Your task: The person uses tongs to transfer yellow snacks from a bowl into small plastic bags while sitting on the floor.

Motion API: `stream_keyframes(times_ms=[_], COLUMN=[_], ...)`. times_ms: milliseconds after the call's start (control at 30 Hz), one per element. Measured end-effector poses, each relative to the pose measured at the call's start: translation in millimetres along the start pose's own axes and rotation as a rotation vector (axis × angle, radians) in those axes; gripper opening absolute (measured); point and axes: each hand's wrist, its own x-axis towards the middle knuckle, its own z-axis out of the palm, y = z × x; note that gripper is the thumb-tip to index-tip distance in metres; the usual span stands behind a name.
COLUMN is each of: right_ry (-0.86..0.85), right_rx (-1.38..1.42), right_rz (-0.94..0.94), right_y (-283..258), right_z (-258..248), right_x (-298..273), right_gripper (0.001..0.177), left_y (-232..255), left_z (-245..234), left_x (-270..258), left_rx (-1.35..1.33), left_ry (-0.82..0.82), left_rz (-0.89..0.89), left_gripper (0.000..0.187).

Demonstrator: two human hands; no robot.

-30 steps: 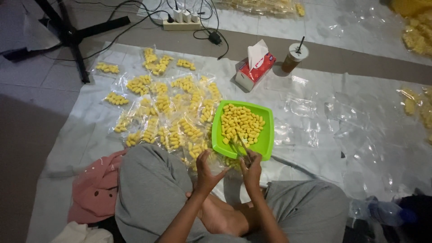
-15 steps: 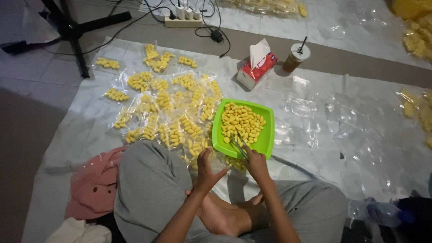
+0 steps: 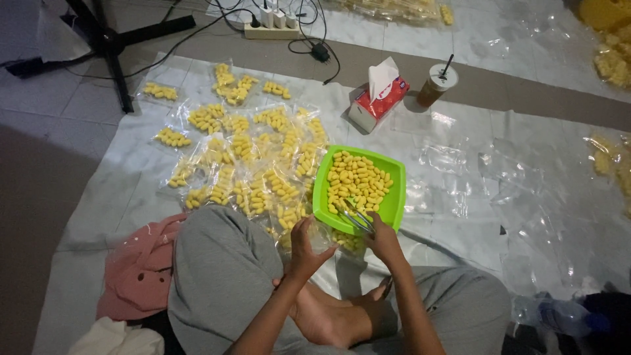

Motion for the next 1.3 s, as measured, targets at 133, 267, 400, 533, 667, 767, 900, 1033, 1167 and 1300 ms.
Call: stream_keyframes(times_ms=[133,267,400,533,667,767,900,1033,1167,1300], right_ry=[0.099,0.203,0.228,0.251,0.329,0.361,0.401,0.4,0.436,0.428], right_rx=[-0.07,-0.132,-0.098,-0.086,-0.011,0.075,0.262,0.616,0.778,0.78], right_rz=[0.059,0.072,0.065,0.036,0.037,0.076,0.089,0.188,0.219,0.173], right_y=[-13.1,9.9,27.3,32.9,38.1,24.6,-20.4,-56.6,-82.1,-93.2], right_z=[-9.3,0.1,7.5,10.4,8.0,-2.5,-26.6,-39.6,-43.8,-40.0], right_x=[-6.8,2.3,14.7,16.9,10.3,-12.6,-60.1,-101.4,-130.5,-145.0], right_gripper=[0.059,0.042,0.041,0.036,0.038,0.039,0.039,0.043,0.049,0.046], left_y=[32.3,7.2,25.1,53.2,44.6,52.2,30.2,17.1,36.4,36.1], left_z=[-13.4,-0.9,-13.6,-27.6,-28.9,-17.4,-0.8,10.0,12.5,12.1], left_x=[21.7,53.0,74.6,68.0,54.0,41.5,34.0,33.2,48.8,60.7], left_rx=[0.015,-0.038,-0.128,-0.208,-0.1,-0.207,-0.176,-0.079,0.098,0.141], left_ry=[-0.097,-0.273,-0.428,-0.452,-0.546,-0.274,0.094,0.2,0.276,0.346], left_rz=[-0.123,-0.361,-0.641,-0.692,-0.695,-0.561,-0.234,0.053,0.357,0.447], left_gripper=[0.102,0.106,0.106,0.11,0.109,0.095,0.088,0.084,0.094,0.093])
